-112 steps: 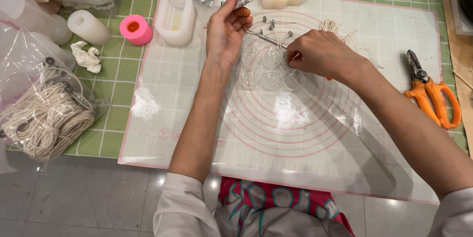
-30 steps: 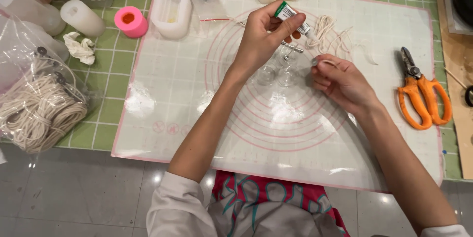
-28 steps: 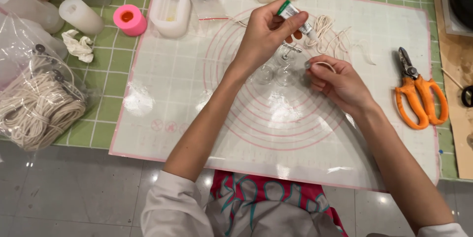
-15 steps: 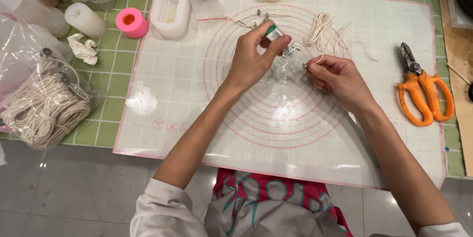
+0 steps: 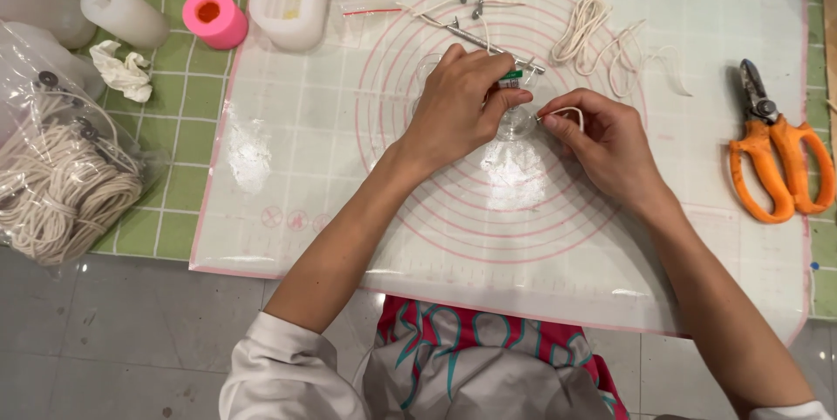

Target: The person is preparing candle wicks by gluing them into small glass containers and pouring melted wax into molds.

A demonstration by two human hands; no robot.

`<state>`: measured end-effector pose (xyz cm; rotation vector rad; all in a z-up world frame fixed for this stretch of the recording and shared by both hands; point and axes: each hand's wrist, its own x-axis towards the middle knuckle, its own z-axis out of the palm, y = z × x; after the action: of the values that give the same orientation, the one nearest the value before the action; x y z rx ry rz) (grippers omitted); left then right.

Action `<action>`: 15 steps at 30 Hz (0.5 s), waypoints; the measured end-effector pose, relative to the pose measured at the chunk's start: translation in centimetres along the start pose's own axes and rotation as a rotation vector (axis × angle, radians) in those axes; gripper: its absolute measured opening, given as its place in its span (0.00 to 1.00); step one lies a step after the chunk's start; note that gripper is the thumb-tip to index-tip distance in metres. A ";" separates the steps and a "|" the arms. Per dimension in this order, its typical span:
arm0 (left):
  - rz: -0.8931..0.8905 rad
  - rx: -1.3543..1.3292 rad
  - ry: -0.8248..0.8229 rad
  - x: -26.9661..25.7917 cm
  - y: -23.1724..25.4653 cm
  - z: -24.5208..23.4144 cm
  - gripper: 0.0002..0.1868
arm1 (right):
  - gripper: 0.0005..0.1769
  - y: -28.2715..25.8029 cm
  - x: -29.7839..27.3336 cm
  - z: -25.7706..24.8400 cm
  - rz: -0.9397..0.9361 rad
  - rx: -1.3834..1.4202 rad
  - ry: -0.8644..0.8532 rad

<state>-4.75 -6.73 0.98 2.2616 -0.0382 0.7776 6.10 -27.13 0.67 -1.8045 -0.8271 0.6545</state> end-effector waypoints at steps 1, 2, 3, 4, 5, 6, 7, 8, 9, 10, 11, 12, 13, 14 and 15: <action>-0.004 0.000 -0.002 0.0 -0.1 0.0 0.14 | 0.08 -0.2 0.0 -0.1 0.003 0.002 -0.002; 0.013 0.000 -0.001 -0.1 -0.3 0.1 0.14 | 0.08 -0.4 0.0 -0.2 -0.042 -0.058 -0.009; 0.030 -0.001 0.001 -0.1 -0.4 0.1 0.13 | 0.08 -0.5 -0.1 -0.3 -0.087 -0.118 -0.015; 0.027 -0.002 -0.001 -0.2 -0.4 0.3 0.13 | 0.08 -0.8 -0.1 -0.4 -0.084 -0.117 -0.016; 0.052 -0.001 0.017 -0.2 -0.5 0.4 0.13 | 0.07 -1.1 -0.1 -0.5 -0.111 -0.182 -0.025; 0.078 0.000 0.035 -0.3 -0.5 0.4 0.12 | 0.07 -1.5 -0.1 -0.6 -0.139 -0.246 -0.035; 0.077 -0.001 0.035 -0.3 -0.5 0.4 0.12 | 0.07 -1.6 0.1 -0.7 -0.138 -0.247 -0.035; 0.086 0.010 0.028 -0.3 -0.5 0.4 0.13 | 0.06 -1.7 0.2 -0.8 -0.127 -0.292 -0.036; 0.095 0.022 0.021 -0.2 -0.4 0.3 0.14 | 0.06 -1.9 0.3 -0.9 -0.117 -0.337 -0.036; 0.095 0.021 0.022 -0.3 -0.4 0.3 0.14 | 0.06 -1.9 0.4 -1.0 -0.117 -0.337 -0.037; 0.091 0.015 0.025 -0.2 -0.5 0.3 0.14 | 0.06 -2.0 0.6 -1.0 -0.129 -0.355 -0.035; 0.087 0.009 0.028 -0.2 -0.5 0.3 0.15 | 0.06 -2.0 0.7 -1.0 -0.142 -0.373 -0.034; 0.087 0.009 0.028 -0.2 -0.5 0.3 0.15 | 0.06 -2.1 0.8 -0.9 -0.142 -0.373 -0.034; 0.086 0.010 0.031 -0.2 -0.6 0.3 0.15 | 0.06 -2.3 0.9 -0.8 -0.163 -0.383 -0.032; 0.086 0.011 0.035 -0.2 -0.6 0.3 0.15 | 0.06 -2.4 1.1 -0.8 -0.184 -0.394 -0.031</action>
<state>-4.62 -6.58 0.29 2.2681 -0.1151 0.8648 6.78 -26.12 3.12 -2.0379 -1.1918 0.4197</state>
